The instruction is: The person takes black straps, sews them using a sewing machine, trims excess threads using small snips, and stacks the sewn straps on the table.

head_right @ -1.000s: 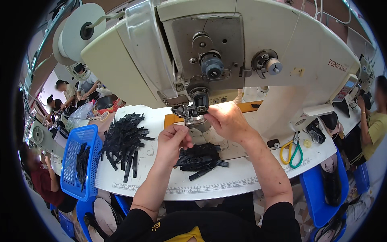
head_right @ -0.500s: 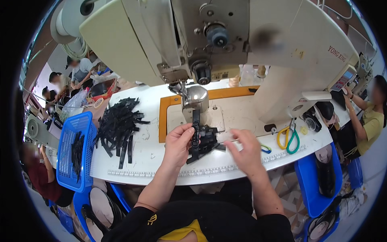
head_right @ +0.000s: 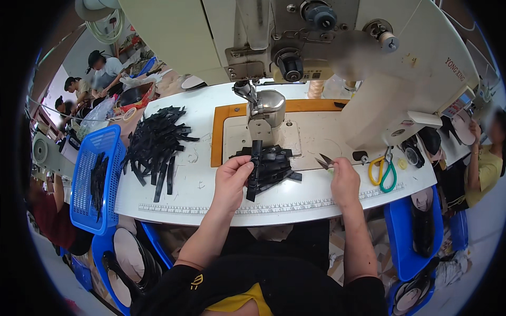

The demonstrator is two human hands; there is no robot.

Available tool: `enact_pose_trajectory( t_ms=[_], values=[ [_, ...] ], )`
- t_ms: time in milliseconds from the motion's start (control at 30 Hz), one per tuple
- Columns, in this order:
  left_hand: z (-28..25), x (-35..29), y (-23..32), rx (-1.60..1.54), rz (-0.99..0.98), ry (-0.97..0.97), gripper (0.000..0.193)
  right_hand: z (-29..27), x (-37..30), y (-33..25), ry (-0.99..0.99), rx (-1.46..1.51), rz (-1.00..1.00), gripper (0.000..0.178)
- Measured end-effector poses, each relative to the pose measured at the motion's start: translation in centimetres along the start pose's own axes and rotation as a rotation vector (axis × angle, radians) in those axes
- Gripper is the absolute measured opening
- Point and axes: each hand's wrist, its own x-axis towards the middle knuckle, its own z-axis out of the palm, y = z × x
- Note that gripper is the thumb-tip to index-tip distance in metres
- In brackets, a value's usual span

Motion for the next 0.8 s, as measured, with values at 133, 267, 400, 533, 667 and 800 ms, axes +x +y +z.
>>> enact_pose_trajectory(
  t_ms=[133, 267, 400, 533, 667, 800],
  values=[
    [-0.2, -0.5, 0.0, -0.016, -0.016, 0.002, 0.014, -1.1, 0.3, -8.2, -0.390, 0.455, 0.181, 0.019],
    [-0.2, -1.1, -0.2, -0.007, -0.053, 0.014, 0.014, 0.0, 1.0, -11.0, -0.311, 0.375, -0.064, 0.025],
    [-0.6, -1.3, -0.4, -0.003, -0.033, -0.021, 0.013, 1.5, 1.5, -10.9, -0.240, 0.287, -0.265, 0.021],
    [-1.4, -0.8, -0.5, 0.001, -0.002, 0.004, 0.014, 2.2, 1.5, -10.1, -0.142, 0.365, -0.148, 0.017],
    [-3.2, -0.7, -0.4, 0.073, 0.293, -0.129, 0.014, -0.4, 2.1, -10.1, -0.296, 0.849, 0.180, 0.025],
    [-4.4, -1.1, -0.9, 0.221, 0.586, -0.158, 0.020, -1.2, 0.9, -10.3, -0.472, 0.691, 0.067, 0.030]
  ],
)
